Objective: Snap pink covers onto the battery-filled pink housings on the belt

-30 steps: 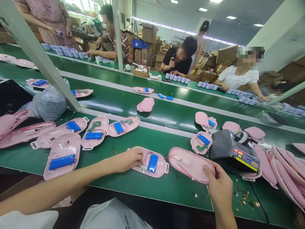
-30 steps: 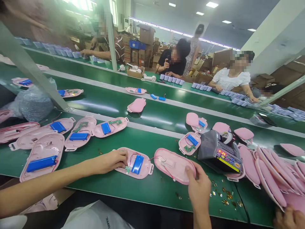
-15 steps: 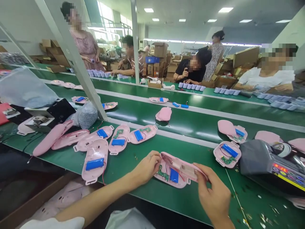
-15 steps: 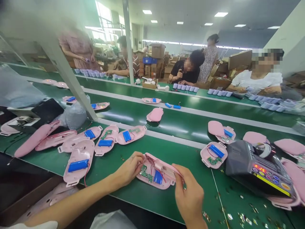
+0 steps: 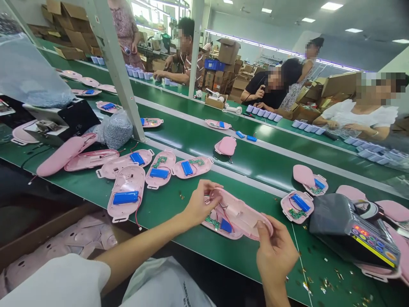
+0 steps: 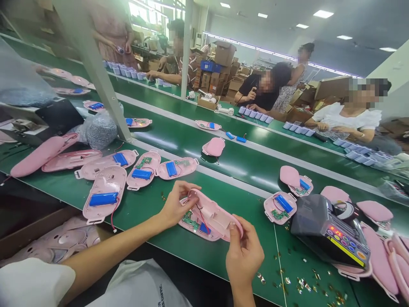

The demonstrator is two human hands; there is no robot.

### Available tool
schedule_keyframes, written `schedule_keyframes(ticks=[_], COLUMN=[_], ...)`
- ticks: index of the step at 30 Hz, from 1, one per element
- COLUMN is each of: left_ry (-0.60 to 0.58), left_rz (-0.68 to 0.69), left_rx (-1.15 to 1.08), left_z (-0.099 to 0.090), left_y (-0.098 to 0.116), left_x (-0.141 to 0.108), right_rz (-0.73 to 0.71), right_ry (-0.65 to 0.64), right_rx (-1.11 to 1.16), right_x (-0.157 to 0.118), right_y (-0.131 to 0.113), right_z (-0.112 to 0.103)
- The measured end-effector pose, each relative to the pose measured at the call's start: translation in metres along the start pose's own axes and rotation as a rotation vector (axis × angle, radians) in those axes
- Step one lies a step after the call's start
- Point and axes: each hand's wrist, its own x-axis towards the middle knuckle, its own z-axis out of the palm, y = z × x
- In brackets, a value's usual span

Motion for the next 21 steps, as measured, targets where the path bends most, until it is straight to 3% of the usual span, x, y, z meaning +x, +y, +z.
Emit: schedule_keyframes(ticks=[4, 9, 16, 21], left_ry=[-0.262, -0.287, -0.312, -0.277], left_rz=[-0.204, -0.280, -0.269, -0.039], left_rx=[-0.261, -0.302, -0.211, 0.096], left_z=[-0.005, -0.008, -0.028, -0.045], left_y=[0.001, -0.008, -0.006, -0.009], left_x=[0.014, 0.020, 0.005, -0.004], right_rz=[0.168, 0.319, 0.388, 0.389], right_ry=[0.032, -0.001, -0.039, -0.023], right_rx=[0.071, 0.196, 0.215, 0.214], right_x=[0.010, 0.023, 0.031, 0.033], right_y=[0.002, 0.018, 0.033, 0.037], right_z=[0.003, 0.011, 0.014, 0.016])
